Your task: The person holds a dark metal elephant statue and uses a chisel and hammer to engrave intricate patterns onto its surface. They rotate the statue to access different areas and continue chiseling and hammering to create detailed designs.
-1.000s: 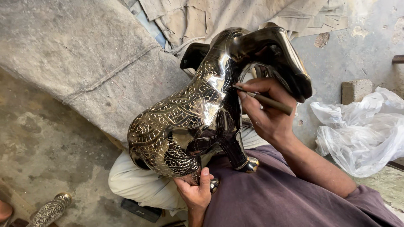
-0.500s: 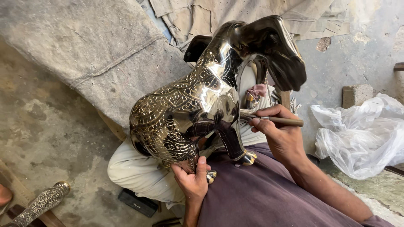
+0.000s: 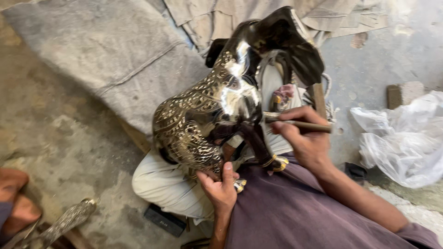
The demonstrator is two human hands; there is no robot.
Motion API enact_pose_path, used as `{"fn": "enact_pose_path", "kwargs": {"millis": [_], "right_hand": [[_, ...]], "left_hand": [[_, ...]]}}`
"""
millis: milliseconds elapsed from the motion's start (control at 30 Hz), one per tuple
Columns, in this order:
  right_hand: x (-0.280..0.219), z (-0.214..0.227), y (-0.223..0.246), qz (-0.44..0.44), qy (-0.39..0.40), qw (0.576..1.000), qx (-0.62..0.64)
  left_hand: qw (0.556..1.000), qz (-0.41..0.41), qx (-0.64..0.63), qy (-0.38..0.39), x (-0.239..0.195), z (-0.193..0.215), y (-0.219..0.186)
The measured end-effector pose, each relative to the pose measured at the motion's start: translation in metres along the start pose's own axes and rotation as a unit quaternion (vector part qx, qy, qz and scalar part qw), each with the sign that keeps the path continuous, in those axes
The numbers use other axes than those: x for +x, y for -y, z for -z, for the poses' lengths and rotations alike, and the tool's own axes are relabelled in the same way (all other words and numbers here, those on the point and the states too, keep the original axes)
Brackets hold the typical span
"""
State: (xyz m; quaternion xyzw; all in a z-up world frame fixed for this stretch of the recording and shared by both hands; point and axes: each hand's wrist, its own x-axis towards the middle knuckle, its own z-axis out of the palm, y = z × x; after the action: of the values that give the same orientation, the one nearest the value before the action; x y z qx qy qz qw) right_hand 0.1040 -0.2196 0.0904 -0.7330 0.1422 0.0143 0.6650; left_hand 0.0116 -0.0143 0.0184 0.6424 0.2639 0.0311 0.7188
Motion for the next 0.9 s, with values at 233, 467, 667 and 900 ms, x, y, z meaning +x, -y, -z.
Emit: {"fn": "enact_pose_path", "kwargs": {"millis": [233,467,667,900], "right_hand": [[0.003,0.033,0.021,0.216,-0.019,0.975,-0.049],[0.009,0.084,-0.034,0.187,-0.05,0.981,0.014],[0.104,0.118,-0.047,0.26,-0.076,0.949,-0.162],[0.15,0.032,0.016,0.236,-0.041,0.948,0.21]], "left_hand": [[0.999,0.006,-0.044,0.026,0.0,0.003,-0.006],[0.997,-0.032,-0.038,0.055,0.0,0.01,-0.004],[0.99,-0.072,-0.089,0.077,0.004,0.014,0.008],[0.985,-0.056,-0.139,0.081,0.001,0.013,0.006]]}}
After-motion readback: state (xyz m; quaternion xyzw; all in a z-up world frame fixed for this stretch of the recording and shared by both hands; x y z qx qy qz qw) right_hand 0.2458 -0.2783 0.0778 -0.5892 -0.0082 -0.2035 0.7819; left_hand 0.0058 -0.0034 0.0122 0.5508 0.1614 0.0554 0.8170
